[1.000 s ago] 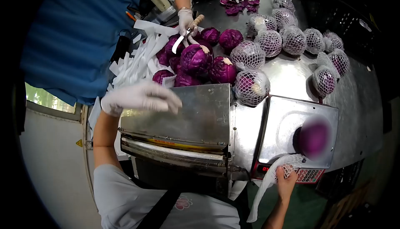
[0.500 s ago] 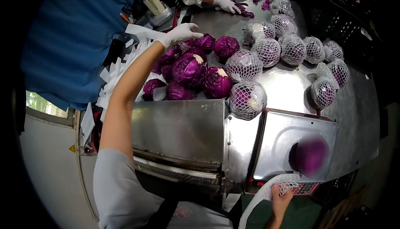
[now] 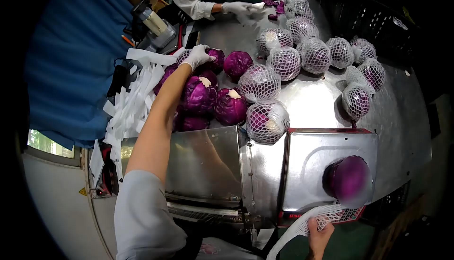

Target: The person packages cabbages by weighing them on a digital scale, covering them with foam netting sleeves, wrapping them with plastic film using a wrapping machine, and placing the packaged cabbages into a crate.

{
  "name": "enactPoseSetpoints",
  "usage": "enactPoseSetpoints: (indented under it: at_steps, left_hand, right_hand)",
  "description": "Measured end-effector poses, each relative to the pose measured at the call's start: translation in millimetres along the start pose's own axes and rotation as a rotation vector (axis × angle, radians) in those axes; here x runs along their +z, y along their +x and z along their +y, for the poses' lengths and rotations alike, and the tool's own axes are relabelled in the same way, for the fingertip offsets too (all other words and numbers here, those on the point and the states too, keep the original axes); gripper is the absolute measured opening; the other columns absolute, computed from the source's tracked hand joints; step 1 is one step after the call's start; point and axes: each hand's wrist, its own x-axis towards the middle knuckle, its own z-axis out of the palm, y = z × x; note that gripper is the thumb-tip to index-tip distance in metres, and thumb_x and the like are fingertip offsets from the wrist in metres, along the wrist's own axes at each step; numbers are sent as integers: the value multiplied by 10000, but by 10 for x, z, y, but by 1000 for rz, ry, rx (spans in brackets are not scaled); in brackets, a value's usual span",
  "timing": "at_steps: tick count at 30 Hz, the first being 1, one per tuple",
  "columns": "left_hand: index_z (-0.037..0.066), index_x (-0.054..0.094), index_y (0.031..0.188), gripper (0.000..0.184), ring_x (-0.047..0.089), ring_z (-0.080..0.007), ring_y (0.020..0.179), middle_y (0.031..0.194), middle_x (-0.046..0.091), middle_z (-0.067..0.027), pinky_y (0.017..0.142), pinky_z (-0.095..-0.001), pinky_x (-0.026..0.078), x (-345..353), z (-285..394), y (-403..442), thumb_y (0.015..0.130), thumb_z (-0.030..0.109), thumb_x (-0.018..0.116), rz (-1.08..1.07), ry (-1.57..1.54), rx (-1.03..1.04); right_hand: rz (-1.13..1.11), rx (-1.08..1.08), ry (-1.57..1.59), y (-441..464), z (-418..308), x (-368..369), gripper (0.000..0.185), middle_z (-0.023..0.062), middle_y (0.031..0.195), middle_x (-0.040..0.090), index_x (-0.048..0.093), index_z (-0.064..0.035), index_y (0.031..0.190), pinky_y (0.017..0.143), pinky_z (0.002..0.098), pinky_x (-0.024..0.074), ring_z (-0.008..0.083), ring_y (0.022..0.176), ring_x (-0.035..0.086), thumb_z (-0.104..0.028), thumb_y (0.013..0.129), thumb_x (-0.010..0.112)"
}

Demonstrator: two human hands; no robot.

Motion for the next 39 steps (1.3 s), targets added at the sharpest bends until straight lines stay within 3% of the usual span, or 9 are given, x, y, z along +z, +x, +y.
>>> enactPoseSetpoints:
  at_steps: [3, 4, 8, 11, 15, 20, 27, 35, 39]
  left_hand:
    - [-14, 681, 915, 348, 650, -250, 888, 904, 676, -164, 833, -312, 486, 110, -560, 409, 684, 242, 732, -129, -798, -255]
    - [-13, 697, 846, 233, 659, -209, 840, 834, 686, -139, 808, -291, 489, -113, -397, 247, 730, 189, 694, -122, -363, -65]
    - [3, 612, 1108, 489, 628, -251, 969, 1035, 649, -173, 859, -320, 473, -236, -194, 133, 725, 292, 708, -59, -442, 2]
    - [22, 351, 1354, 823, 491, -318, 1178, 1272, 494, -224, 939, -374, 436, -401, 127, 78, 706, 361, 729, -243, -9, -81]
    - [33, 185, 1428, 995, 560, -281, 1073, 1248, 521, -205, 878, -346, 466, 17, 302, 209, 687, 344, 772, -351, -396, -245]
    - [-27, 505, 1225, 823, 610, -233, 976, 1138, 594, -176, 827, -320, 493, 317, 162, 440, 594, 419, 788, -290, -426, -150]
    - [-40, 582, 1115, 775, 627, -239, 934, 1058, 629, -182, 812, -301, 487, -198, 213, 5, 556, 475, 737, -66, -507, -230]
    - [99, 474, 1186, 577, 620, -228, 880, 1091, 582, -93, 736, -400, 523, -1327, 1391, -1649, 725, 376, 682, -653, -1645, -161]
    - [67, 492, 1158, 568, 633, -204, 792, 1055, 591, -116, 659, -362, 550, -1056, 2372, -2437, 722, 378, 682, -673, -1465, -245]
  right_hand:
    - [-13, -89, -38, 22, 124, -92, 110, 8, 723, 585, 601, 39, 793, 593, 230, 415, 72, 641, 495, -60, 788, 648]
    - [-18, -131, -53, 5, 140, -103, 108, 6, 726, 586, 602, 38, 797, 585, 225, 412, 68, 637, 493, -61, 792, 646]
    - [1, -29, 61, -36, 53, -66, 126, 12, 723, 587, 603, 44, 806, 615, 236, 423, 80, 656, 502, -72, 786, 649]
    - [32, -96, -19, -48, -2, -35, 145, 17, 730, 591, 602, 46, 810, 611, 232, 423, 76, 659, 503, -84, 783, 658]
    - [26, -27, -64, -6, -67, -24, 75, -48, 659, 514, 605, -26, 791, 472, 211, 300, 50, 545, 421, -76, 828, 647]
    - [70, 54, -77, 26, -145, -36, 104, -60, 643, 491, 591, -38, 744, 460, 203, 277, 37, 537, 397, -65, 832, 641]
    - [33, -4, -42, -75, -143, -120, 97, -56, 636, 489, 594, -40, 760, 462, 199, 281, 39, 533, 397, -77, 832, 647]
    - [9, -155, 86, -189, -31, -247, 118, 8, 746, 594, 616, 13, 807, 586, 242, 429, 76, 654, 512, -92, 776, 661]
    - [-132, -206, 119, -249, -135, -320, 113, -36, 696, 541, 597, -23, 789, 560, 234, 404, 55, 623, 476, -119, 799, 654]
